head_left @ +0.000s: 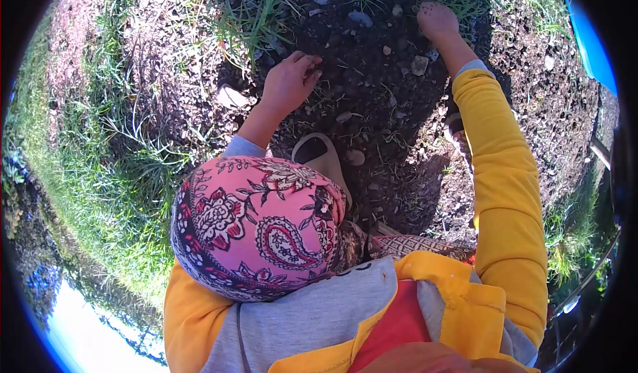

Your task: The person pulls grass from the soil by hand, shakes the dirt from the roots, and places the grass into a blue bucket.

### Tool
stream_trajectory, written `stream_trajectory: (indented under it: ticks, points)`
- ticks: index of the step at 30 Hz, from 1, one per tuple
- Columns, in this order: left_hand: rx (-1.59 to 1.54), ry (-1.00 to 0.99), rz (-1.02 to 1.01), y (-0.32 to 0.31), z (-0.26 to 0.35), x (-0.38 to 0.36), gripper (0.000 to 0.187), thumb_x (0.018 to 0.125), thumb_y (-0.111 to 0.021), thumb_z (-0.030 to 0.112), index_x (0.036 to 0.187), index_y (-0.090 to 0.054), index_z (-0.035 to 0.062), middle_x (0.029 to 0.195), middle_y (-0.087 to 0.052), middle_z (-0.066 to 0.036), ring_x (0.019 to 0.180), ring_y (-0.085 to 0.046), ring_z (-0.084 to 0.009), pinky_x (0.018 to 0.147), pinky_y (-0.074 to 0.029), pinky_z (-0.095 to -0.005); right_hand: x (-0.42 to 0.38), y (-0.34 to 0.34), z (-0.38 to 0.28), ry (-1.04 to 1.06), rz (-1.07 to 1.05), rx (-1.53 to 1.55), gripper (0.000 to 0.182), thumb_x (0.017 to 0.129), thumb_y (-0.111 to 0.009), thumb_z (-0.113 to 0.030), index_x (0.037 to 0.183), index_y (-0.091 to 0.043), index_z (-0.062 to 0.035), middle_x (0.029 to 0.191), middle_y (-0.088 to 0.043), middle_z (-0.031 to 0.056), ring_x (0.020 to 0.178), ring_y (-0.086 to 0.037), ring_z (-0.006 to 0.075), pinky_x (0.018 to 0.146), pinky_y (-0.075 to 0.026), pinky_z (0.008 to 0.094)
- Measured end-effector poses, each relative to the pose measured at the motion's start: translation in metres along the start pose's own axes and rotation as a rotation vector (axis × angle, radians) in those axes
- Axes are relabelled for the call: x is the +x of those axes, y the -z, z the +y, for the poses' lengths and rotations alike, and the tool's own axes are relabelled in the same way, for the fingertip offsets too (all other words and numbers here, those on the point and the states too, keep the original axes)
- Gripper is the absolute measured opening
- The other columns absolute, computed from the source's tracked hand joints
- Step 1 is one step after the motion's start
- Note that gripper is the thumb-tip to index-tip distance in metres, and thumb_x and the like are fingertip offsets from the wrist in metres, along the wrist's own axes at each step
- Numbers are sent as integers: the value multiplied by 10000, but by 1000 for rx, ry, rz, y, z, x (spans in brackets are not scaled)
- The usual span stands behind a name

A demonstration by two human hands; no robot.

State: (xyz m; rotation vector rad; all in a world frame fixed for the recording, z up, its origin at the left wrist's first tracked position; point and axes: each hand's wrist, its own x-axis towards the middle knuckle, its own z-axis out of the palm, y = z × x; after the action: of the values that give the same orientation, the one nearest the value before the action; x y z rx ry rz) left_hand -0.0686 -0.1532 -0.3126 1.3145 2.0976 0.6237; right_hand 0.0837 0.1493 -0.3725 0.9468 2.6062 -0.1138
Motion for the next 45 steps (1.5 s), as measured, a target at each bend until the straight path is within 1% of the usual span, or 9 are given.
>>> stream_trajectory:
  ticks: [2, 5, 13, 20, 26, 32, 35, 42, 45]
  points:
    - [13, -1, -4, -2, 0, 0, 214, 758, -599, 169, 958, -594, 93, 858, -565, -56, 753, -600, -226, 642, -482, -333, -1, 14, -7, -22, -115, -17, 254, 768, -430, -124, 911, -625, -46, 974, -614, 127, 939, -578, 287, 780, -471, 383]
    - [11, -2, -11, -1, 3, 1, 218, 759, -598, 171, 964, -595, 95, 859, -564, -56, 752, -599, -226, 644, -481, -333, -4, 5, 3, 161, -29, -108, 237, 762, -443, -99, 895, -629, -39, 996, -609, 120, 944, -575, 282, 776, -474, 377]
    - [12, 19, -15, 3, 1, 1, 215, 761, -595, 171, 965, -596, 102, 856, -564, -54, 752, -596, -227, 646, -479, -336, -9, -32, 21, 296, 197, -83, 154, 741, -487, -98, 779, -620, -32, 854, -609, 107, 855, -585, 282, 726, -481, 368]
    - [33, -46, -4, -2, 2, 5, 212, 768, -595, 154, 972, -593, 94, 853, -564, -56, 691, -597, -205, 619, -477, -318, -75, 8, -34, 274, 313, 283, 150, 746, -493, -137, 702, -586, -28, 784, -593, 133, 757, -583, 300, 656, -466, 404]
    - [32, -52, -1, 2, 7, 3, 217, 767, -599, 133, 980, -591, 89, 851, -563, -57, 665, -597, -193, 610, -478, -305, -83, -28, -37, 272, 257, 193, 119, 742, -484, -116, 720, -580, -49, 687, -584, 133, 721, -586, 302, 664, -468, 399]
    - [9, -5, -4, -1, 0, -1, 202, 757, -597, 161, 943, -597, 84, 843, -564, -59, 725, -596, -221, 630, -482, -329, -45, -15, -11, 234, 407, 23, 154, 761, -445, -104, 797, -578, -37, 927, -578, 161, 829, -596, 276, 715, -481, 367]
    - [9, -34, -1, -2, 0, 2, 209, 756, -599, 164, 951, -596, 86, 844, -566, -57, 730, -598, -220, 632, -483, -329, -25, -8, 10, 98, 222, -59, 183, 782, -421, -102, 854, -573, -28, 1018, -546, 172, 873, -590, 276, 738, -477, 366]
    - [2, 4, -21, 3, 1, 2, 211, 755, -602, 163, 952, -597, 87, 847, -566, -56, 741, -603, -222, 641, -485, -332, -5, -5, 32, -3, 80, 9, 207, 773, -416, -93, 866, -575, 2, 968, -575, 185, 881, -582, 321, 738, -472, 407]
    - [3, -7, -29, -1, 1, 0, 210, 756, -600, 164, 953, -597, 89, 848, -565, -56, 739, -602, -223, 641, -484, -331, -7, -13, 38, 80, 40, -109, 211, 764, -417, -84, 845, -590, 5, 937, -591, 182, 899, -576, 317, 751, -470, 398]
